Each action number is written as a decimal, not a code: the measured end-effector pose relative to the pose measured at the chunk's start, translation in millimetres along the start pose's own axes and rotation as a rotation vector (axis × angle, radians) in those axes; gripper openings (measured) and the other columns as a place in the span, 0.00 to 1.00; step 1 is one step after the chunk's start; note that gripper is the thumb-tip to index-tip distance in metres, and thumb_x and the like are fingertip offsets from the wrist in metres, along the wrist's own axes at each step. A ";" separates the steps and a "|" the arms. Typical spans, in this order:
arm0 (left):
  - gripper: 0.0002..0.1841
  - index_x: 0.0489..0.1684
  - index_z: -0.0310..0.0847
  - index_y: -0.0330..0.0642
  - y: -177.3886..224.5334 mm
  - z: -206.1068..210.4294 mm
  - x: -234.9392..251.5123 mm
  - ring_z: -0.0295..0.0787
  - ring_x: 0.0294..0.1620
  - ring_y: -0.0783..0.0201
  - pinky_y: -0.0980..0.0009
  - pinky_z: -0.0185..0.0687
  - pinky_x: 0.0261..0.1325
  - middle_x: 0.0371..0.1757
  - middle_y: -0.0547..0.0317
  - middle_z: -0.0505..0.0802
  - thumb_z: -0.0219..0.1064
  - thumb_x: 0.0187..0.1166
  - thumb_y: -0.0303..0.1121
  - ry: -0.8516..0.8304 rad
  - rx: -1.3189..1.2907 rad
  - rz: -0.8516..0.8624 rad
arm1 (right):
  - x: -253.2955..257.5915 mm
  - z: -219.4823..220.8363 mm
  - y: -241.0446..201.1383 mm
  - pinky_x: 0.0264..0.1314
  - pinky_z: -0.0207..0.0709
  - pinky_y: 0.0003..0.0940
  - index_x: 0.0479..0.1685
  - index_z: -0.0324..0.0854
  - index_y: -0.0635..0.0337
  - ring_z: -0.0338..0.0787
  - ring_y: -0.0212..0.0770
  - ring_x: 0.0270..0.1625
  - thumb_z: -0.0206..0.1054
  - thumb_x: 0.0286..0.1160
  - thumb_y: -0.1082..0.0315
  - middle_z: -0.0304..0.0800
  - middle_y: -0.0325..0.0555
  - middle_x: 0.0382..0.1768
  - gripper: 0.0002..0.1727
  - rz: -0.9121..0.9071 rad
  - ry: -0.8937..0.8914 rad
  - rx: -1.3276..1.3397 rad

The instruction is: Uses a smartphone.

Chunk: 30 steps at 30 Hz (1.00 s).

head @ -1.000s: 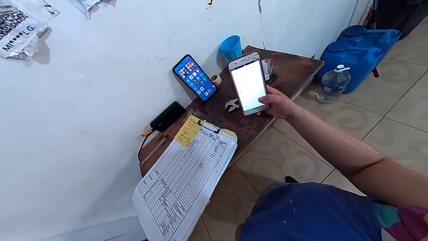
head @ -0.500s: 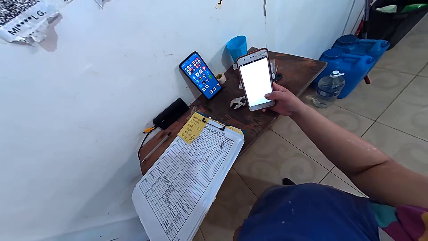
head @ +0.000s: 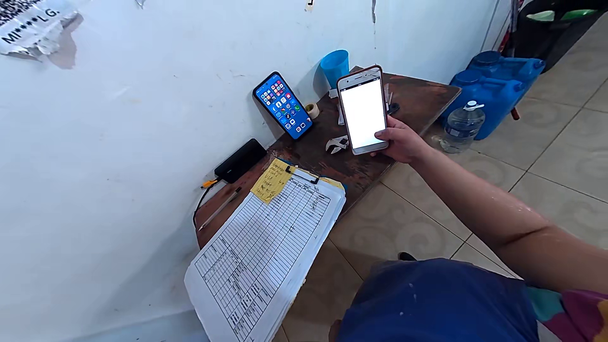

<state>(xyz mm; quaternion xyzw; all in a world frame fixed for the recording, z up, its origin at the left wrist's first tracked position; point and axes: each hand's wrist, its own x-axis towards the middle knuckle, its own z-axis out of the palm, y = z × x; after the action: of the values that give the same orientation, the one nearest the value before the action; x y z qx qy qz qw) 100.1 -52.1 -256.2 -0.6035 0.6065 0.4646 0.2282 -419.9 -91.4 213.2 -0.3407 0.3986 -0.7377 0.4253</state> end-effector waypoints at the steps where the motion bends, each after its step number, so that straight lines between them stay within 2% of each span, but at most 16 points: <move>1: 0.20 0.67 0.83 0.33 1.1 0.9 -3.0 0.85 0.70 0.45 0.48 0.75 0.75 0.68 0.38 0.89 0.53 0.93 0.38 0.005 -0.025 0.014 | 0.0 -0.3 -0.1 0.32 0.90 0.28 0.61 0.72 0.50 0.95 0.32 0.36 0.53 0.69 0.73 0.95 0.37 0.43 0.20 0.001 -0.003 0.001; 8: 0.20 0.67 0.83 0.33 12.4 1.1 -20.6 0.86 0.69 0.44 0.47 0.76 0.75 0.66 0.37 0.90 0.54 0.93 0.38 0.019 0.005 0.028 | 1.3 -4.2 2.1 0.35 0.91 0.30 0.56 0.76 0.51 0.95 0.33 0.37 0.55 0.67 0.71 0.96 0.38 0.42 0.17 -0.012 -0.056 0.033; 17: 0.20 0.67 0.83 0.33 11.1 5.8 -25.2 0.85 0.70 0.45 0.48 0.76 0.76 0.68 0.38 0.89 0.53 0.93 0.38 0.019 0.022 0.036 | 2.5 -6.5 2.6 0.34 0.91 0.31 0.57 0.74 0.50 0.95 0.34 0.37 0.60 0.59 0.73 0.96 0.37 0.42 0.22 0.003 -0.077 0.060; 23: 0.19 0.67 0.82 0.29 41.6 -8.3 -63.1 0.85 0.70 0.44 0.49 0.75 0.76 0.67 0.35 0.89 0.52 0.93 0.34 0.033 0.056 0.052 | 1.8 -5.6 0.8 0.34 0.90 0.30 0.59 0.70 0.51 0.95 0.33 0.36 0.61 0.56 0.75 0.94 0.36 0.42 0.25 0.031 -0.078 0.047; 26: 0.19 0.63 0.86 0.33 7.3 12.0 -21.6 0.88 0.66 0.44 0.45 0.79 0.71 0.62 0.37 0.92 0.55 0.91 0.38 0.068 0.092 0.065 | 1.7 -5.7 0.2 0.34 0.90 0.30 0.60 0.70 0.51 0.95 0.33 0.36 0.61 0.56 0.76 0.94 0.36 0.42 0.26 0.044 -0.080 0.043; 30: 0.19 0.62 0.87 0.36 -3.3 18.5 -9.0 0.89 0.65 0.44 0.44 0.79 0.71 0.61 0.39 0.93 0.57 0.90 0.41 0.076 0.095 0.051 | 1.7 -6.3 0.6 0.34 0.90 0.29 0.60 0.71 0.51 0.95 0.33 0.36 0.62 0.56 0.77 0.95 0.37 0.42 0.26 0.048 -0.096 0.060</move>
<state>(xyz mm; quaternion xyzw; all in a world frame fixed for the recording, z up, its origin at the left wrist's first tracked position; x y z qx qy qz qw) 99.4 -31.4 -258.2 -0.5935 0.6513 0.4177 0.2217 -425.7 -91.2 210.2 -0.3529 0.3635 -0.7218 0.4714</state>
